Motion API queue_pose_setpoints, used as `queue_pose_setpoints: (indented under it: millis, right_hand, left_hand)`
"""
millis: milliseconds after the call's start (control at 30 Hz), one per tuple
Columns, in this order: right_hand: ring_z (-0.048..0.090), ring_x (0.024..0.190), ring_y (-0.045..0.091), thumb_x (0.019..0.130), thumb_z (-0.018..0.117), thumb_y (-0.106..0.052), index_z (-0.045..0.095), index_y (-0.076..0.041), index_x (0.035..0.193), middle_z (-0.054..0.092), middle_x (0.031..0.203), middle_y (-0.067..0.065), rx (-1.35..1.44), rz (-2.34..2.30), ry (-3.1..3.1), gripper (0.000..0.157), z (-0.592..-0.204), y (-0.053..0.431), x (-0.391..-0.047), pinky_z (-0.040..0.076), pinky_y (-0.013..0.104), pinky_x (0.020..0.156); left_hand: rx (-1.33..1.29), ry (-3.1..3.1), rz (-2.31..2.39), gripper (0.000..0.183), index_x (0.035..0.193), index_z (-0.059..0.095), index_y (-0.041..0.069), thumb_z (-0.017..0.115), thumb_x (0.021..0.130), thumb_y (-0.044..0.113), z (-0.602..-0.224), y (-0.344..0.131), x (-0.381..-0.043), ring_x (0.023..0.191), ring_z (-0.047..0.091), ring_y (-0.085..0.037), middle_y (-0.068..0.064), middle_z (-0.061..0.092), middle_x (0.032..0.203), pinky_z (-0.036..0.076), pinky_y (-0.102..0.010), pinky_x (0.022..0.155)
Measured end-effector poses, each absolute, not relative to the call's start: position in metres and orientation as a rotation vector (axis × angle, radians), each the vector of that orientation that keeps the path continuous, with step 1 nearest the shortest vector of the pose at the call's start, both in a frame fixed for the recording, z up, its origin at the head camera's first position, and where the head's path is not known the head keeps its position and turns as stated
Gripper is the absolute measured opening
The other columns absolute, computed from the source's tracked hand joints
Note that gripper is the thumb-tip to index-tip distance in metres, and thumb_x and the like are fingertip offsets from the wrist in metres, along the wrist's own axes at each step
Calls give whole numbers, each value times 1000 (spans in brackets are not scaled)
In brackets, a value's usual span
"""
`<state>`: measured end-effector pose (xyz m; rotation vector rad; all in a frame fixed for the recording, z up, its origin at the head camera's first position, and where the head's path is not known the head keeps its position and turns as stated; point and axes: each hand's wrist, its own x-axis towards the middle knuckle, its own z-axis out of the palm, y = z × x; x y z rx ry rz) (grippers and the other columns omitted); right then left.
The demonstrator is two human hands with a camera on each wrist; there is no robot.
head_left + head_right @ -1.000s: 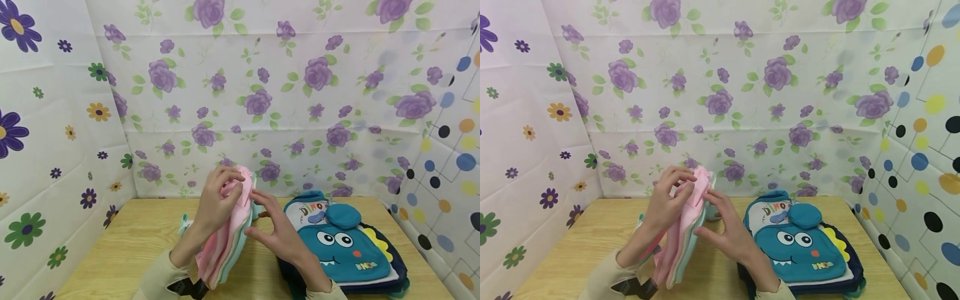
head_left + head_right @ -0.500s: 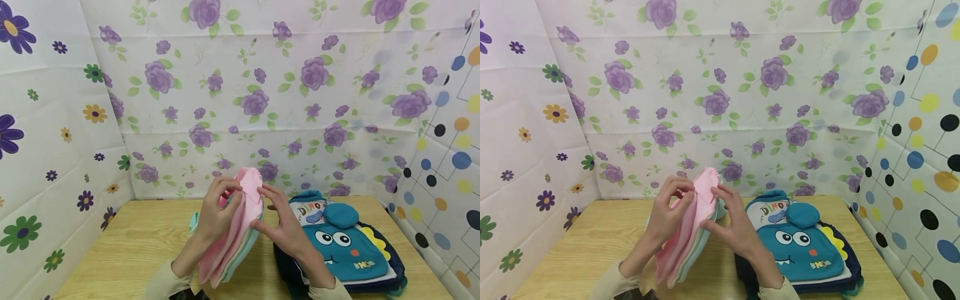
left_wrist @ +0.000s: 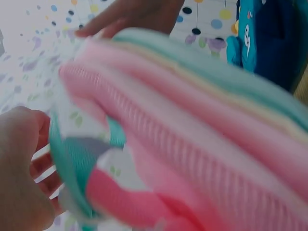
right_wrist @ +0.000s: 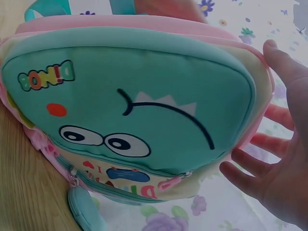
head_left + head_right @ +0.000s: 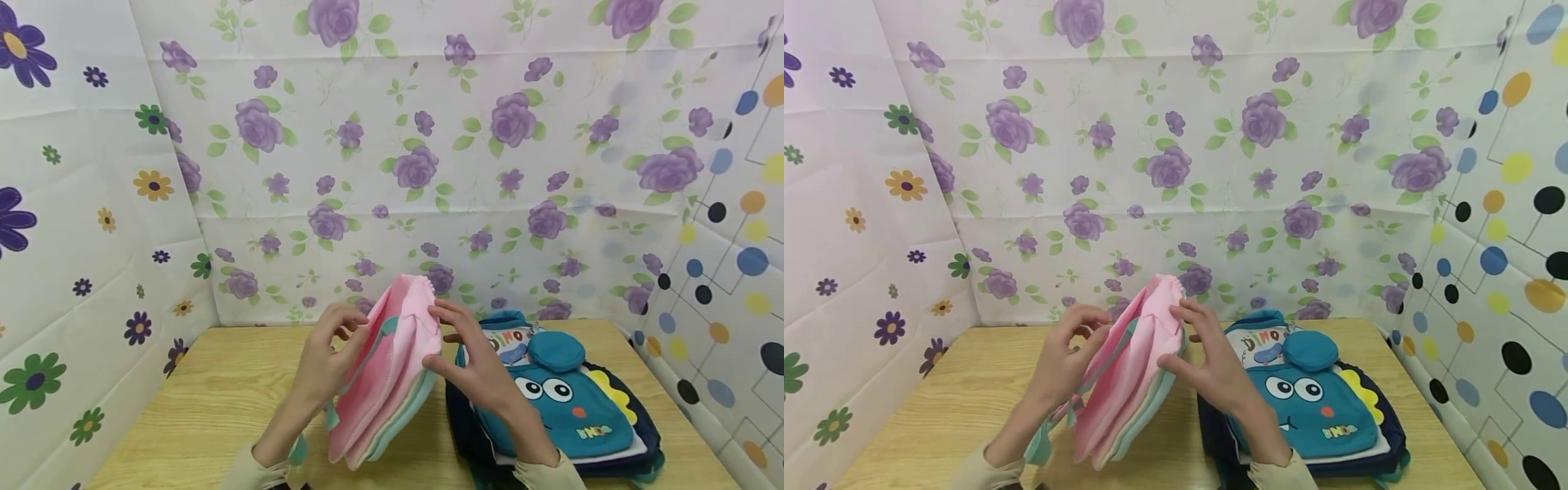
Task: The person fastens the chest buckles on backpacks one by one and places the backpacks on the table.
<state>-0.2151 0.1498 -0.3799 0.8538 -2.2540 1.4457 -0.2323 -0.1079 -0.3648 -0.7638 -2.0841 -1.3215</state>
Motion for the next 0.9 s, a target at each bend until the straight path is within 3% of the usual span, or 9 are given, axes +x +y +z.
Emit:
queue_pose_setpoints:
  millis: [367, 667, 900]
  right_hand:
    - [49, 125, 17, 98, 63, -17, 44, -28, 146, 42, 149, -1, 794, 1465, -2272, 52, -378, 163, -216, 51, 34, 95]
    - [49, 119, 17, 99, 62, -21, 52, -26, 140, 47, 142, 0, 703, 1426, -2335, 43, -380, 176, -220, 52, 31, 91]
    - [51, 114, 23, 100, 61, -27, 54, -24, 138, 48, 140, 2, 677, 1446, -2442, 39, -380, 192, -223, 52, 30, 89]
  left_hand:
    - [-599, -2326, -1348, 8, 105, 68, 22, 65, 97, 20, -387, -145, -243, 92, 57, -11, 5, 63, 108, 49, -26, 80]
    - [-619, -2616, -1291, 19, 117, 65, 23, 64, 98, 25, -404, -162, -247, 98, 59, -15, 3, 61, 121, 50, -29, 82]
    - [-663, -2717, -1295, 26, 122, 65, 17, 62, 99, 29, -419, -173, -249, 105, 57, -18, 2, 60, 123, 48, -31, 86]
